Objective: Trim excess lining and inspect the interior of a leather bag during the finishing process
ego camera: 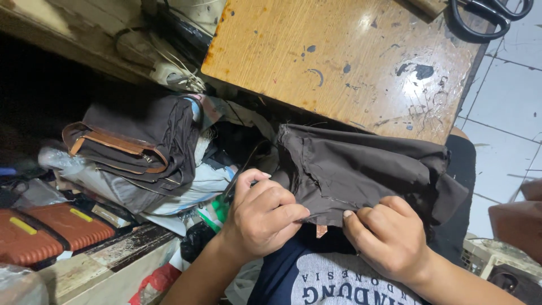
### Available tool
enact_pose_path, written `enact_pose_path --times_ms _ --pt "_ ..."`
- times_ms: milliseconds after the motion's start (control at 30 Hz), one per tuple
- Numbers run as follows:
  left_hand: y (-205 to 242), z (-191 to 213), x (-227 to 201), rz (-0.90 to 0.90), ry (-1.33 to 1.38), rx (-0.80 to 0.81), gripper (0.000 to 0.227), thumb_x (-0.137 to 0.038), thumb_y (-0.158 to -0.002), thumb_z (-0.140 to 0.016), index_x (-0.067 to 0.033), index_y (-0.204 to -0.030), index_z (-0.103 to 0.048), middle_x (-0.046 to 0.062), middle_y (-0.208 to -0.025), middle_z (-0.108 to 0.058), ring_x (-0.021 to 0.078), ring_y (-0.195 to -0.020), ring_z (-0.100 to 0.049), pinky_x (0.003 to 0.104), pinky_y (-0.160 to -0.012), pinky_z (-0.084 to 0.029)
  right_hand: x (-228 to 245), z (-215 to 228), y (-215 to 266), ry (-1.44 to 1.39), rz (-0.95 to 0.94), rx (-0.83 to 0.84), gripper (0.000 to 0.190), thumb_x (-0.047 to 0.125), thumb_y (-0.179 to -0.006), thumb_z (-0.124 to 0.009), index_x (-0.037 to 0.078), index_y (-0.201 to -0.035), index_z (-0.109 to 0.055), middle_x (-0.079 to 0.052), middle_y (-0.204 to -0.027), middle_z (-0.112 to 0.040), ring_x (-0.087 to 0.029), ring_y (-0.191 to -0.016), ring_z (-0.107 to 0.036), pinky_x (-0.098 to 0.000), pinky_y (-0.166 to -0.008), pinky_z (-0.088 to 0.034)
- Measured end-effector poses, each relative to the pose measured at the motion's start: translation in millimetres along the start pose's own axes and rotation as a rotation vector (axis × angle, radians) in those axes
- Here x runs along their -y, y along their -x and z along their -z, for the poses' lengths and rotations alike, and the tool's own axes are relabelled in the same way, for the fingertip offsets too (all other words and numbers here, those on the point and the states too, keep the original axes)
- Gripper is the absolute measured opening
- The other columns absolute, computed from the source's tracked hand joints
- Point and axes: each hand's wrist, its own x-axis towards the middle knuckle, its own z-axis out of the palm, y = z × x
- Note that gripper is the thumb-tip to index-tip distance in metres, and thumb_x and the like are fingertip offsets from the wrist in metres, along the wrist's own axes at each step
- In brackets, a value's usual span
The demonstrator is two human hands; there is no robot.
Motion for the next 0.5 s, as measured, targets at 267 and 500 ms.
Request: enact_pose_path --times_ms 267,500 --pt "3.0 -1.8 3.8 -0.037 -0.03 -0.01 0.021 -0.005 -0.08 -0.084 -0.0156 -0.091 -0.069 -0.003 -0.082 -0.058 0.0176 -0.073 -0.061 0.044 -0.088 -0.042 -1.5 -2.3 -0.3 -0.032 -0.005 -0.015 0.009 0.004 -0.095 -0.065 -0.004 -0.095 -0.062 -0.012 -0.078 -0.059 -0.022 -0.057 -0.051 -0.0379 -0.058 -0.042" --pt "3.2 -4.6 6.3 -0.049 -0.034 -0.037 0.018 -0.005 -0.081 -0.082 -0.0148 -0.09 -0.07 -0.003 -0.081 -0.06 0.0166 -0.072 -0.061 0.042 -0.087 -0.043 -3.2 -6.0 5.6 -0.095 -0.058 -0.011 0.012 0.007 -0.094 -0.066 -0.003 -0.099 -0.062 -0.013 -0.08 -0.062 -0.023 -0.059 -0.054 -0.0378 -0.059 -0.043"
